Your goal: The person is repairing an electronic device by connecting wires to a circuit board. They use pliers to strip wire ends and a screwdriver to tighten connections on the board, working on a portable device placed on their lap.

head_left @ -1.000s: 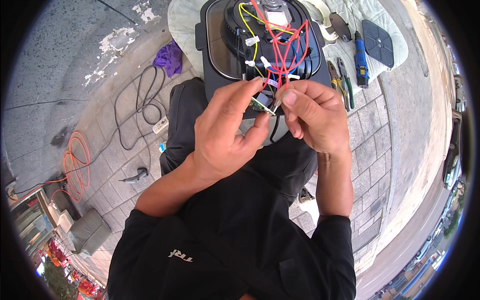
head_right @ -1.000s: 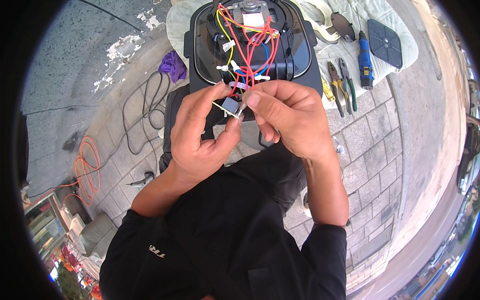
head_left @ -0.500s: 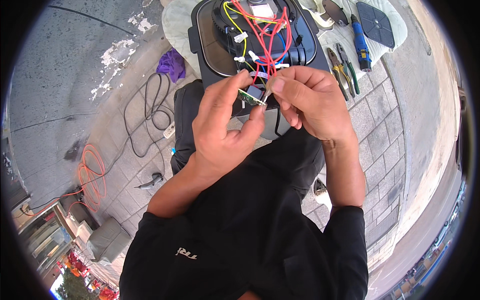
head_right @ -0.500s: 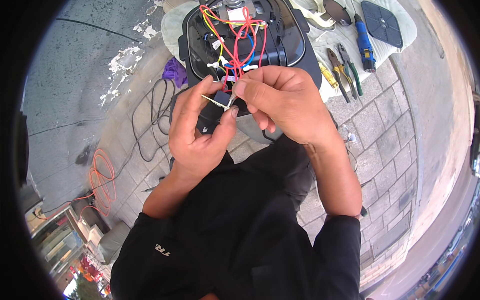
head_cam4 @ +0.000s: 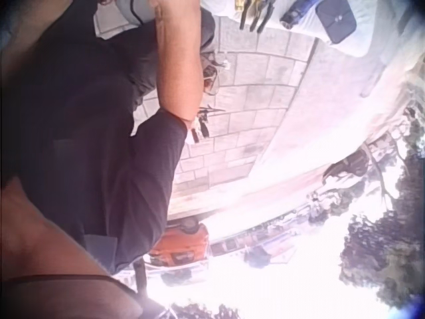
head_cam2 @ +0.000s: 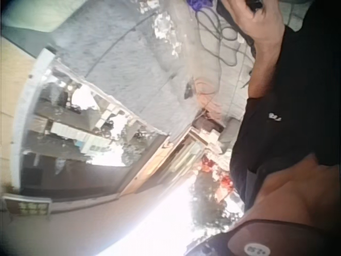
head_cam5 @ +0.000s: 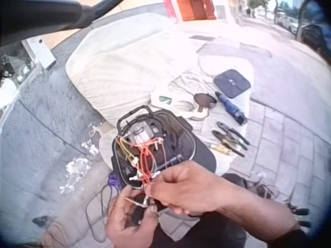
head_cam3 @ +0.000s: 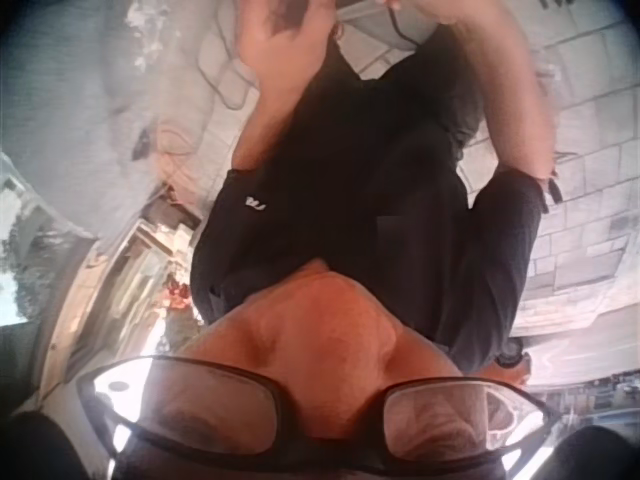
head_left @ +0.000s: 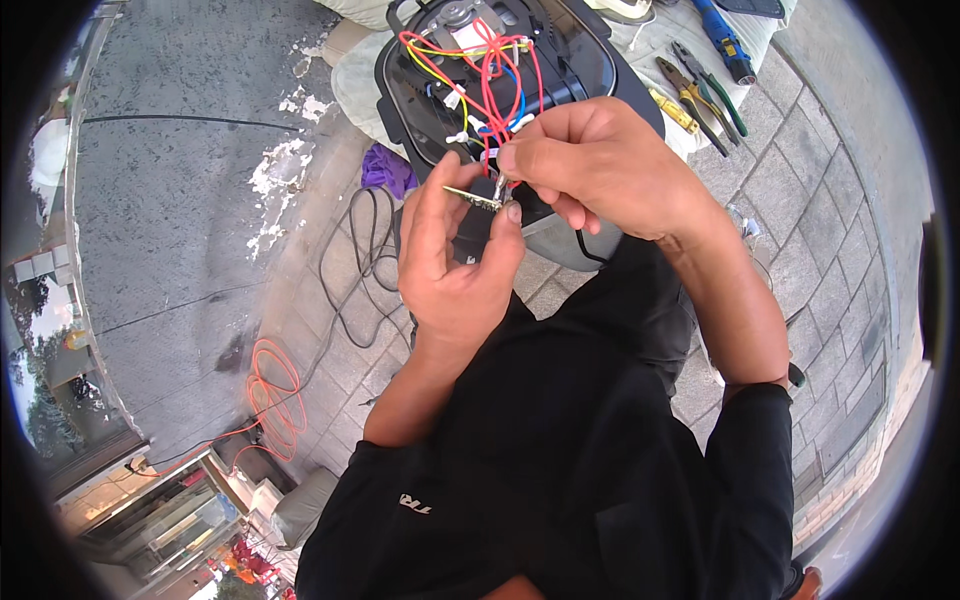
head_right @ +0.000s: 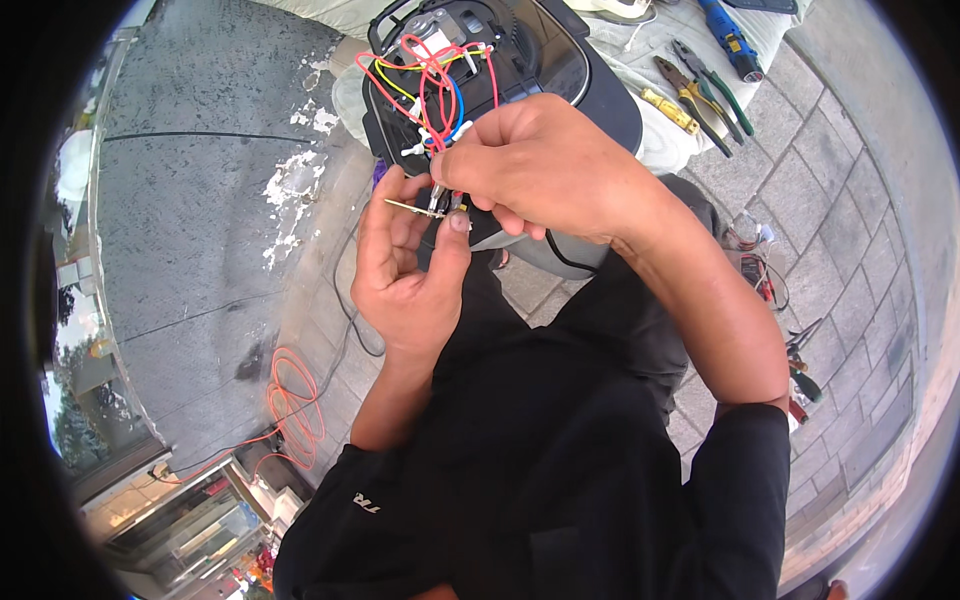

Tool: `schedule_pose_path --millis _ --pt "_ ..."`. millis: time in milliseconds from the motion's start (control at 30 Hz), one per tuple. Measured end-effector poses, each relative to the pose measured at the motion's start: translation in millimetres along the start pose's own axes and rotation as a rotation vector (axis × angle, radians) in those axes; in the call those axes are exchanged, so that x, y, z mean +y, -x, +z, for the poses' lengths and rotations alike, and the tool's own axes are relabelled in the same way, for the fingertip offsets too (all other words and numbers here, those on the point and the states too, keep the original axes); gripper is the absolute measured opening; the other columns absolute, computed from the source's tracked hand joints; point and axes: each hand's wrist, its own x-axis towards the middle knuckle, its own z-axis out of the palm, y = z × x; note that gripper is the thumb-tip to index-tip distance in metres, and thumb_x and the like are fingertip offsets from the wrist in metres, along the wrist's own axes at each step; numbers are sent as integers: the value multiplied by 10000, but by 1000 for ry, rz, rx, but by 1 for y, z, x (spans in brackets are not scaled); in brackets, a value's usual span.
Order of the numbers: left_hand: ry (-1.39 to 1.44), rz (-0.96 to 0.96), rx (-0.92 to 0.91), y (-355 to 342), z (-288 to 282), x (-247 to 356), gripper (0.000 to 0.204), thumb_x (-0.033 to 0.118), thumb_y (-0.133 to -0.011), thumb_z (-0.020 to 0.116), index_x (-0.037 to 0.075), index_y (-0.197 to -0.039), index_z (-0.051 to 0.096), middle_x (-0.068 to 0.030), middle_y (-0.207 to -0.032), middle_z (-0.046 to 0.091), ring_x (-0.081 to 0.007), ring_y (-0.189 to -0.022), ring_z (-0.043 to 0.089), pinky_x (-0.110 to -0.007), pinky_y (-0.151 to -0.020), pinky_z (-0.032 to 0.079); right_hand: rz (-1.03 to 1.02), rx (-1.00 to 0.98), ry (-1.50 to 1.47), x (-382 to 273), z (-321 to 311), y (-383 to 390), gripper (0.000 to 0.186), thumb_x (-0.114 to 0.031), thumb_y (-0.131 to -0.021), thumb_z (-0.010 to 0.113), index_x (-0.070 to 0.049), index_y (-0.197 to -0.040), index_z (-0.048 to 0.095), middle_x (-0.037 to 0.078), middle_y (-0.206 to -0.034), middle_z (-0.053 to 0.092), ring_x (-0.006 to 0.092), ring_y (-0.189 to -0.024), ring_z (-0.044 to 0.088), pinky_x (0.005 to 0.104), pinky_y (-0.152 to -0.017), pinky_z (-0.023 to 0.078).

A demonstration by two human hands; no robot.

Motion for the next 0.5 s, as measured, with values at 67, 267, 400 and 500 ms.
schedule_pose_path --millis 67,267,400,500 --pt "-4 -29 -2 1 -1 1 670 -99 -869 777 -73 -1499 550 -178 -1315 652 -247 -1198 696 -355 -992 585 -2 3 -5 0 1 -1 264 -235 -952 703 20 -924 765 3 -715 632 60 -525 555 245 -441 431" --pt "12 -69 9 0 1 2 651 -89 -885 771 -72 -1497 550 -166 -1335 644 -242 -1239 679 -355 -1015 572 9 16 -34 0 0 -3 226 -205 -932 706 13 -904 759 7 -724 643 62 -530 567 239 -438 428" --pt "23 -80 -5 -1 0 4 649 -84 -888 773 -75 -1497 547 -168 -1340 639 -245 -1242 680 -358 -1017 576 29 32 -73 0 1 -3 210 -186 -929 705 10 -879 758 6 -711 639 65 -515 566 238 -431 425" --pt "17 -72 -6 -2 0 3 649 -79 -890 776 -76 -1497 545 -170 -1339 638 -247 -1236 681 -364 -1024 579 52 33 -125 0 1 -3 225 -202 -951 719 5 -871 758 4 -694 637 66 -493 556 239 -419 418"
